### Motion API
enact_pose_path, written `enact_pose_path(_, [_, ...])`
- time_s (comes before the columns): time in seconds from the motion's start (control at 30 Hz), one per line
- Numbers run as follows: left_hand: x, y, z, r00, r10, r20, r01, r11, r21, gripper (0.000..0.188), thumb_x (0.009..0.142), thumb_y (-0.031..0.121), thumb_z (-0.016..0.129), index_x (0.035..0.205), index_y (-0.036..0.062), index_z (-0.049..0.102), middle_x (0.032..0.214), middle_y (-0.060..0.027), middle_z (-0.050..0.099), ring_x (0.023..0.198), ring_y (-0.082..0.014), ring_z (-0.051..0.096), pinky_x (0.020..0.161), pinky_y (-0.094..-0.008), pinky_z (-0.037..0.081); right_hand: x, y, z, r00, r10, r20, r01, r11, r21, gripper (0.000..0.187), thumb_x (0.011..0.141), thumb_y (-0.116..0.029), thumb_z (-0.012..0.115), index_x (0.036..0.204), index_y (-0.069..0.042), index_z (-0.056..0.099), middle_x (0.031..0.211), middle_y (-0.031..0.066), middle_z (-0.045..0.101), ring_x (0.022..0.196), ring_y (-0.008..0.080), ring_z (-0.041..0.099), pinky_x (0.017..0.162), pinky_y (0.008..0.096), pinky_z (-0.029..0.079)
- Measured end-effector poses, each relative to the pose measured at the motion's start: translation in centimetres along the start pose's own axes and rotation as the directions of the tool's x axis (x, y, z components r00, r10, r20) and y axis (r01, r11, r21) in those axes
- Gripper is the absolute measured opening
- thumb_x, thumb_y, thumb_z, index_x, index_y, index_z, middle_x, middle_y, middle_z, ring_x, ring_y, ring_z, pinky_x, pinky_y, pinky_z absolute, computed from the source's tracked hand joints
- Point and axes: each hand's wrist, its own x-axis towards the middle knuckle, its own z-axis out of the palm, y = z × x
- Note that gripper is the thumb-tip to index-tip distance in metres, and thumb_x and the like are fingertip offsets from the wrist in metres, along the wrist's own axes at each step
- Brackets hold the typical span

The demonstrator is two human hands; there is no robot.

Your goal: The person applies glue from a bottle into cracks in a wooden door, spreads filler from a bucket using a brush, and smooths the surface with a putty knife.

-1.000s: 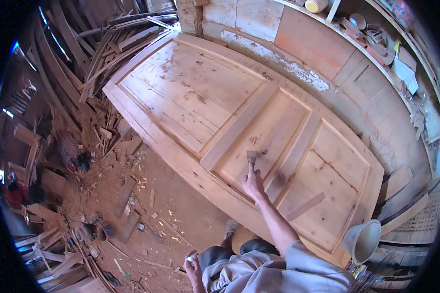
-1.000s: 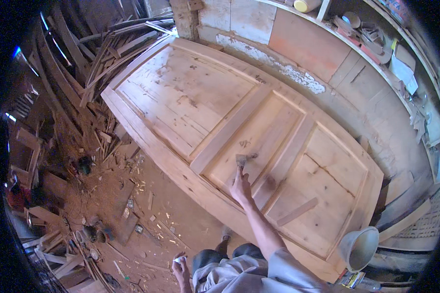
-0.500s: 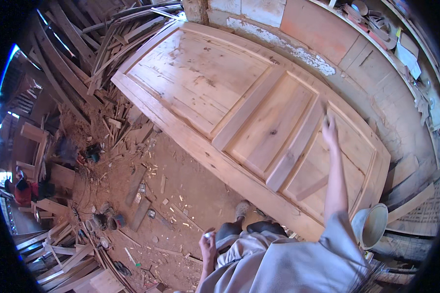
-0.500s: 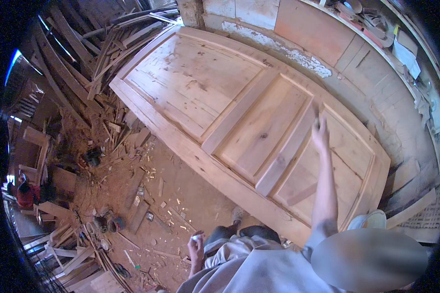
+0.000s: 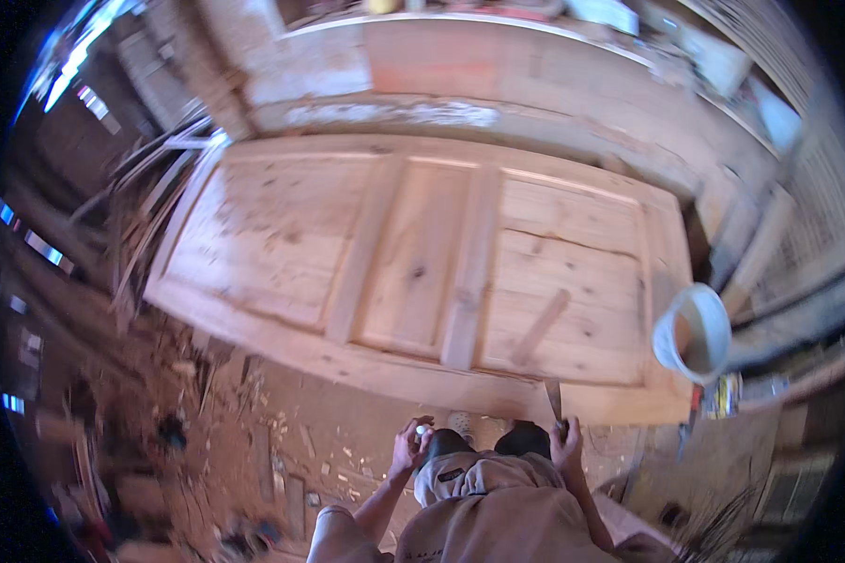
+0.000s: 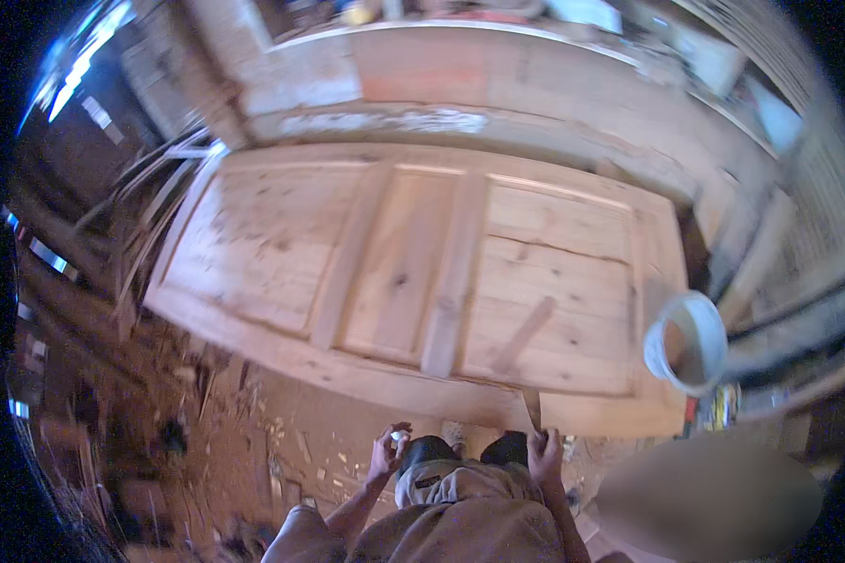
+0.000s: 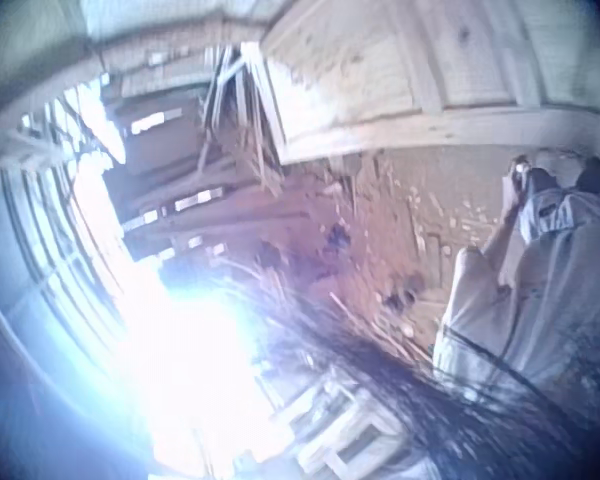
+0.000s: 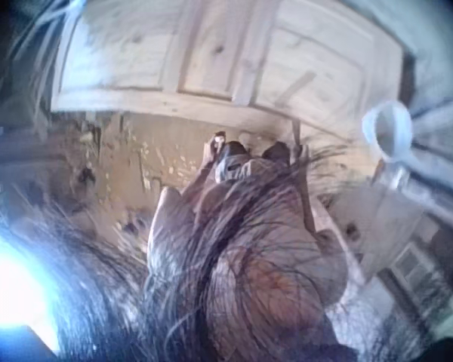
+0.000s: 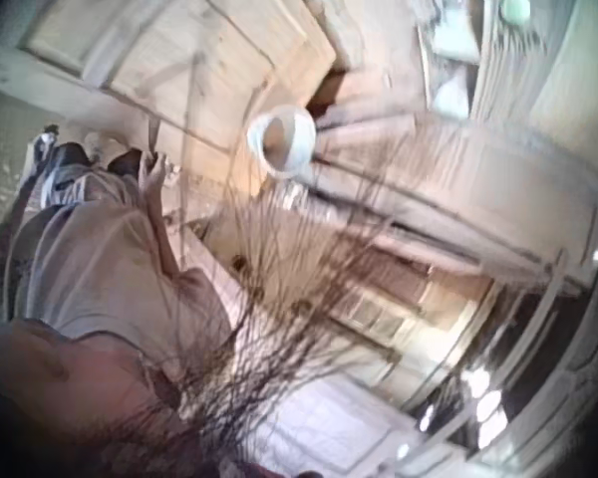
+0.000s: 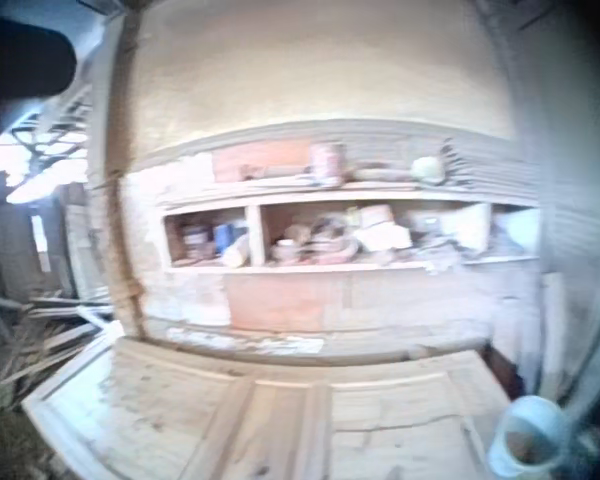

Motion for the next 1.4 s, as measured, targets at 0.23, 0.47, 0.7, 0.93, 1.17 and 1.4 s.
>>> enact_pose_path(0.23, [3.2, 7.1, 9.6, 0.992, 0.124, 0.015, -0.119, 0.976, -0.182, 0.027, 0.094, 0.011, 0.049, 0.114, -0.0050, 0.059, 0.104, -0.0169, 0.064, 0.074, -0.0199, 0.063, 0.071, -0.0320, 0.051, 2.0, 4.0, -5.0, 0.988, 0.038, -0.149, -0.073, 0.968, -0.240, 0.022, 0.087, -0.016, 0.064, 0.102, -0.003, 0.052, 0.074, 0.0166, 0.060, 0.067, 0.0340, 0.062, 0.062, 0.0449, 0.049])
enact_pose_path(0.47, [2.4, 10.7, 19.1, 0.995, 0.101, -0.017, -0.100, 0.927, -0.363, 0.026, 0.099, 0.021, 0.050, 0.107, -0.0032, 0.058, 0.094, -0.0110, 0.066, 0.073, -0.0124, 0.058, 0.065, -0.0268, 0.047, -0.1, 8.4, -8.6, 0.891, 0.445, 0.094, -0.373, 0.832, -0.410, 0.040, 0.084, -0.033, 0.067, 0.103, -0.001, 0.053, 0.084, 0.0211, 0.063, 0.078, 0.0399, 0.063, 0.070, 0.0494, 0.050])
enact_pose_path(0.7, [2.4, 17.2, 26.4, 0.984, 0.167, 0.067, -0.144, 0.955, -0.260, 0.026, 0.100, 0.023, 0.050, 0.105, -0.0010, 0.058, 0.091, -0.0072, 0.063, 0.072, -0.0105, 0.053, 0.065, -0.0271, 0.044, 4.5, 9.2, -17.0, 0.999, -0.025, 0.033, 0.027, 0.997, -0.066, 0.028, 0.081, -0.019, 0.069, 0.093, 0.000, 0.052, 0.075, 0.0209, 0.060, 0.068, 0.0348, 0.063, 0.060, 0.0440, 0.048])
enact_pose_path(0.93, [7.3, 23.3, 34.9, 0.985, 0.148, -0.087, -0.162, 0.968, -0.193, 0.020, 0.102, 0.017, 0.047, 0.112, 0.0006, 0.041, 0.087, -0.0087, 0.059, 0.078, -0.0135, 0.056, 0.070, -0.0276, 0.045, 11.1, 10.0, -29.2, 0.999, -0.022, -0.049, 0.035, 0.954, 0.298, 0.013, 0.088, -0.010, 0.060, 0.095, -0.001, 0.055, 0.080, 0.0097, 0.062, 0.075, 0.0185, 0.062, 0.070, 0.0337, 0.049])
enact_pose_path(1.17, [14.7, 29.8, 37.2, 0.960, 0.169, -0.222, -0.243, 0.897, -0.369, 0.028, 0.102, 0.018, 0.045, 0.123, 0.0005, 0.040, 0.088, -0.0042, 0.053, 0.073, -0.0105, 0.044, 0.065, -0.0257, 0.042, 13.1, 10.5, -39.2, 0.939, 0.158, -0.305, -0.004, 0.893, 0.449, 0.017, 0.095, -0.017, 0.060, 0.096, -0.001, 0.056, 0.089, 0.0052, 0.060, 0.082, 0.0129, 0.055, 0.073, 0.0295, 0.046])
enact_pose_path(1.4, [28.3, 42.8, 33.3, 0.791, 0.562, -0.242, -0.593, 0.802, -0.076, 0.032, 0.102, 0.019, 0.052, 0.127, -0.0010, 0.048, 0.090, -0.0046, 0.061, 0.076, -0.0099, 0.057, 0.068, -0.0251, 0.049, 13.3, 19.5, -42.2, 0.795, 0.360, -0.488, -0.052, 0.843, 0.536, 0.043, 0.097, -0.024, 0.059, 0.127, 0.006, 0.049, 0.112, 0.0164, 0.060, 0.103, 0.0230, 0.056, 0.088, 0.0362, 0.046])
